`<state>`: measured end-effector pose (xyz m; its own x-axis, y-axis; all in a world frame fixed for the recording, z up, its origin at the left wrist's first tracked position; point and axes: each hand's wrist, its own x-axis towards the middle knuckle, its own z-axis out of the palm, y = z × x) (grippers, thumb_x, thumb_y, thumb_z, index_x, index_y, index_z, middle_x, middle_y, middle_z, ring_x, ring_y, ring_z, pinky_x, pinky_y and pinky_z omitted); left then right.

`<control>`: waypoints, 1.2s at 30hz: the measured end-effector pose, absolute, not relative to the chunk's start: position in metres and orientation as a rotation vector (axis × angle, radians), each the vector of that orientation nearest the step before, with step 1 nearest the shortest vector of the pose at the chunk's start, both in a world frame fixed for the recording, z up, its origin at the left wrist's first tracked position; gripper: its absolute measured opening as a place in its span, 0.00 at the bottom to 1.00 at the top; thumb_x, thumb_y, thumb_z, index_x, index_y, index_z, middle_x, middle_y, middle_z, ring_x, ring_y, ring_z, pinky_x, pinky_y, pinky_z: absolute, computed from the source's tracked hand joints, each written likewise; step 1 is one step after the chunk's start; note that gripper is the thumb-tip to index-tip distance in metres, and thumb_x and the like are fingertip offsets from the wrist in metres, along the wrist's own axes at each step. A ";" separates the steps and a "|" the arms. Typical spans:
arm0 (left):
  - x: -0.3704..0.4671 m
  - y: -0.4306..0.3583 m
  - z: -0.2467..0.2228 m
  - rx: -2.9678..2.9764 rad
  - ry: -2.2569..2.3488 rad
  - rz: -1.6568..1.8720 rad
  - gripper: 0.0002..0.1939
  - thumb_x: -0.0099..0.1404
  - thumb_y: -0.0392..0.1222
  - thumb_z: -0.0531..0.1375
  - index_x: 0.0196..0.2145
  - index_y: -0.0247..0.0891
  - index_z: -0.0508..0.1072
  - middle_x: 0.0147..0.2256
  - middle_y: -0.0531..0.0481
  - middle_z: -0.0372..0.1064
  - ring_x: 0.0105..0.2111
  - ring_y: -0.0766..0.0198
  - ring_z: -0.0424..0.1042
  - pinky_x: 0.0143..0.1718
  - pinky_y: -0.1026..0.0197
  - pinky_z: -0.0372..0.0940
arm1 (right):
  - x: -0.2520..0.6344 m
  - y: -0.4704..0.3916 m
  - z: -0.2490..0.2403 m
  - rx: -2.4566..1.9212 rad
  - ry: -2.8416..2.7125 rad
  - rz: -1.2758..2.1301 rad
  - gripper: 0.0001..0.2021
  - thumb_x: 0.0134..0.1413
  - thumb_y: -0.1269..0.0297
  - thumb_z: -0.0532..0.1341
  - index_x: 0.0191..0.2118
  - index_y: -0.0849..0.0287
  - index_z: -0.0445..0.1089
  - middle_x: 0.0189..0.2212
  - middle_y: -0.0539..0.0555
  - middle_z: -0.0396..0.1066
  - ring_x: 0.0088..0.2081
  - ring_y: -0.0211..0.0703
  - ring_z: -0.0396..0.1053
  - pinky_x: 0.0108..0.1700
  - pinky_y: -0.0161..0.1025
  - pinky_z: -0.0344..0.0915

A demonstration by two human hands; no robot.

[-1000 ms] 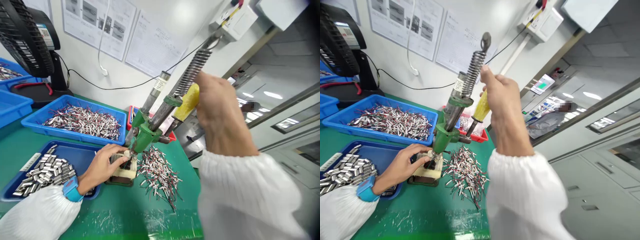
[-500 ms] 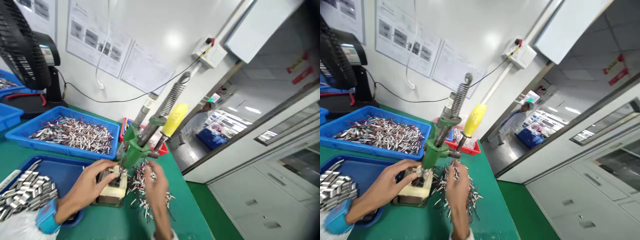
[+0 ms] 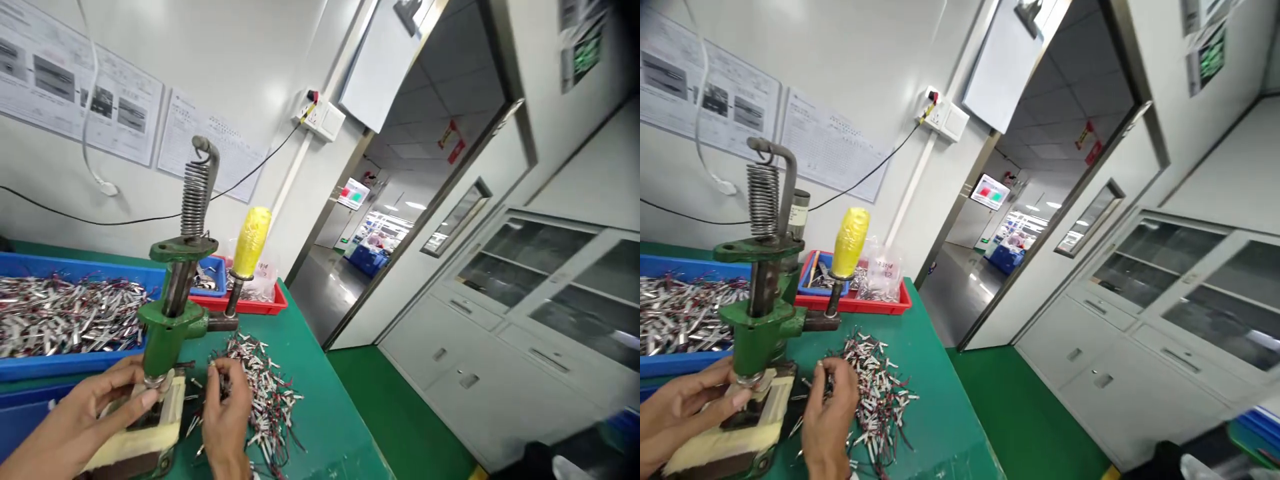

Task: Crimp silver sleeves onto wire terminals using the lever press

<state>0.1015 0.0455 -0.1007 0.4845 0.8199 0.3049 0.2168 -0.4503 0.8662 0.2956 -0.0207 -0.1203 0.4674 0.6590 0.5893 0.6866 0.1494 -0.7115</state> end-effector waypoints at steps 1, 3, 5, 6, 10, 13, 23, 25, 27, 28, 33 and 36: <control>0.096 0.046 -0.092 1.905 0.821 0.870 0.25 0.70 0.64 0.54 0.46 0.47 0.83 0.48 0.43 0.79 0.51 0.46 0.77 0.50 0.48 0.76 | 0.298 -0.022 -0.120 -1.498 -1.168 0.025 0.14 0.70 0.58 0.54 0.38 0.58 0.74 0.34 0.55 0.75 0.36 0.44 0.74 0.40 0.37 0.69; 0.079 0.053 -0.073 1.919 0.804 0.755 0.21 0.66 0.63 0.60 0.43 0.47 0.83 0.52 0.43 0.77 0.56 0.44 0.73 0.55 0.46 0.72 | 0.302 -0.024 -0.122 -1.439 -1.094 0.105 0.16 0.68 0.53 0.57 0.40 0.59 0.76 0.35 0.56 0.77 0.37 0.43 0.75 0.41 0.36 0.70; 0.055 0.067 -0.056 2.032 0.951 0.865 0.20 0.67 0.61 0.60 0.43 0.46 0.83 0.55 0.42 0.75 0.59 0.42 0.70 0.58 0.45 0.69 | 0.306 -0.023 -0.127 -1.410 -1.033 0.133 0.18 0.66 0.50 0.59 0.43 0.60 0.78 0.38 0.57 0.79 0.38 0.45 0.77 0.44 0.38 0.71; 0.042 0.074 -0.050 2.091 1.085 0.989 0.21 0.67 0.60 0.59 0.47 0.45 0.81 0.57 0.41 0.73 0.60 0.43 0.69 0.62 0.43 0.65 | 0.308 -0.022 -0.131 -1.406 -1.006 0.138 0.20 0.64 0.48 0.60 0.44 0.61 0.78 0.39 0.59 0.79 0.39 0.46 0.77 0.44 0.39 0.72; 0.001 0.084 -0.052 2.277 1.341 0.959 0.17 0.68 0.52 0.57 0.46 0.43 0.79 0.47 0.43 0.78 0.48 0.50 0.76 0.52 0.51 0.70 | 0.312 -0.019 -0.135 -1.423 -0.926 0.197 0.27 0.61 0.43 0.61 0.51 0.63 0.76 0.42 0.62 0.79 0.38 0.48 0.78 0.43 0.42 0.75; -0.005 0.073 -0.072 2.351 1.357 0.638 0.11 0.67 0.43 0.58 0.42 0.45 0.80 0.43 0.47 0.79 0.43 0.53 0.77 0.44 0.57 0.70 | 0.306 -0.024 -0.128 -1.430 -0.864 0.279 0.31 0.59 0.40 0.62 0.54 0.64 0.73 0.41 0.64 0.79 0.35 0.49 0.78 0.40 0.42 0.76; 0.004 0.061 -0.083 2.429 1.530 0.382 0.12 0.69 0.36 0.56 0.41 0.42 0.79 0.42 0.43 0.78 0.46 0.50 0.77 0.46 0.54 0.68 | 0.216 -0.054 -0.116 -1.374 -0.716 0.406 0.24 0.56 0.41 0.66 0.39 0.62 0.74 0.29 0.58 0.78 0.25 0.42 0.73 0.30 0.35 0.73; 0.003 0.060 -0.082 2.447 1.552 0.341 0.11 0.69 0.36 0.55 0.39 0.40 0.78 0.41 0.43 0.77 0.44 0.50 0.78 0.45 0.53 0.68 | 0.206 -0.051 -0.113 -1.347 -0.797 0.491 0.23 0.57 0.42 0.65 0.36 0.61 0.74 0.26 0.56 0.76 0.24 0.41 0.72 0.30 0.34 0.73; 0.000 0.058 -0.082 2.471 1.553 0.305 0.11 0.70 0.37 0.54 0.39 0.39 0.77 0.41 0.43 0.77 0.43 0.49 0.77 0.44 0.52 0.67 | 0.204 -0.045 -0.109 -1.332 -0.863 0.607 0.24 0.57 0.40 0.64 0.33 0.61 0.73 0.24 0.55 0.75 0.22 0.40 0.72 0.27 0.33 0.71; -0.001 0.058 -0.084 2.484 1.547 0.300 0.12 0.71 0.37 0.53 0.39 0.39 0.77 0.41 0.42 0.76 0.43 0.49 0.77 0.44 0.52 0.67 | 0.205 -0.043 -0.108 -1.329 -0.876 0.665 0.25 0.57 0.38 0.64 0.32 0.60 0.72 0.23 0.54 0.74 0.21 0.40 0.72 0.24 0.33 0.70; -0.014 0.062 -0.094 2.512 1.481 0.323 0.14 0.71 0.39 0.52 0.39 0.40 0.78 0.42 0.42 0.76 0.44 0.47 0.76 0.45 0.50 0.66 | 0.216 -0.038 -0.110 -1.380 -0.888 0.934 0.30 0.53 0.32 0.63 0.27 0.59 0.67 0.20 0.54 0.72 0.16 0.39 0.68 0.16 0.30 0.60; -0.017 0.066 -0.098 2.504 1.466 0.367 0.14 0.71 0.40 0.51 0.36 0.39 0.77 0.40 0.42 0.77 0.39 0.49 0.76 0.43 0.52 0.66 | 0.219 -0.038 -0.112 -1.451 -0.890 1.011 0.31 0.52 0.30 0.62 0.27 0.59 0.65 0.19 0.53 0.71 0.16 0.36 0.67 0.15 0.27 0.56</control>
<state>-0.0174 0.0656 -0.0980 0.4725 0.8752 0.1042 0.8211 -0.4801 0.3089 0.2189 -0.0380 -0.1123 0.3528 0.9292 -0.1104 -0.0081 -0.1150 -0.9933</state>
